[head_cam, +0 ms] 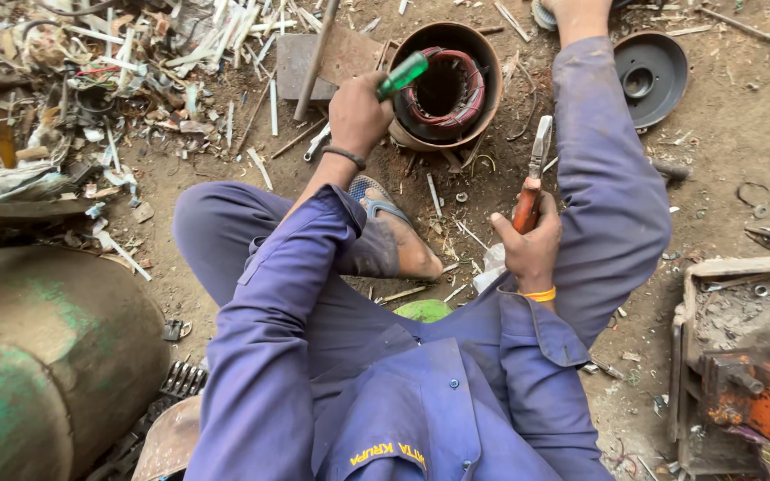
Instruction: The person sits on the ground and uses a screwdriver and pliers to adjust and tighten copper windings inside a cylindrical metal housing. They repeatedly probe the coil, pull at the wires, and reposition the housing to access different sections.
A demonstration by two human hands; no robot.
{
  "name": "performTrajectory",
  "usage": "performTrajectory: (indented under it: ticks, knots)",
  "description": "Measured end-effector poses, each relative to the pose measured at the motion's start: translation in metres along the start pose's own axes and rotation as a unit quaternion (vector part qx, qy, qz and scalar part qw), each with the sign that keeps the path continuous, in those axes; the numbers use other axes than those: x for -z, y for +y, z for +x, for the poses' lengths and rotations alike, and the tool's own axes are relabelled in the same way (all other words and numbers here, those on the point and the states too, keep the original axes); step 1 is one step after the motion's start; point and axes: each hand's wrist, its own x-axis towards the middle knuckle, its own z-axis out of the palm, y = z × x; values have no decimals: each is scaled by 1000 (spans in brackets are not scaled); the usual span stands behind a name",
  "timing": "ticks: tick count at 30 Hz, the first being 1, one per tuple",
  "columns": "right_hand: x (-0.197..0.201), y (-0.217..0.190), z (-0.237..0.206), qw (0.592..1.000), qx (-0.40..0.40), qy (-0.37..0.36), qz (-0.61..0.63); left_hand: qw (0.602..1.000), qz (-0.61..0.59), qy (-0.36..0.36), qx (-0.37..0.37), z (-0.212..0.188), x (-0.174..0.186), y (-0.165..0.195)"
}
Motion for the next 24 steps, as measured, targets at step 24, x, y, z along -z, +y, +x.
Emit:
performTrajectory:
  ticks: [24]
  knots:
    - [-9,10,22,999,-15,-20,22,976,176,-55,-117,3,-64,-4]
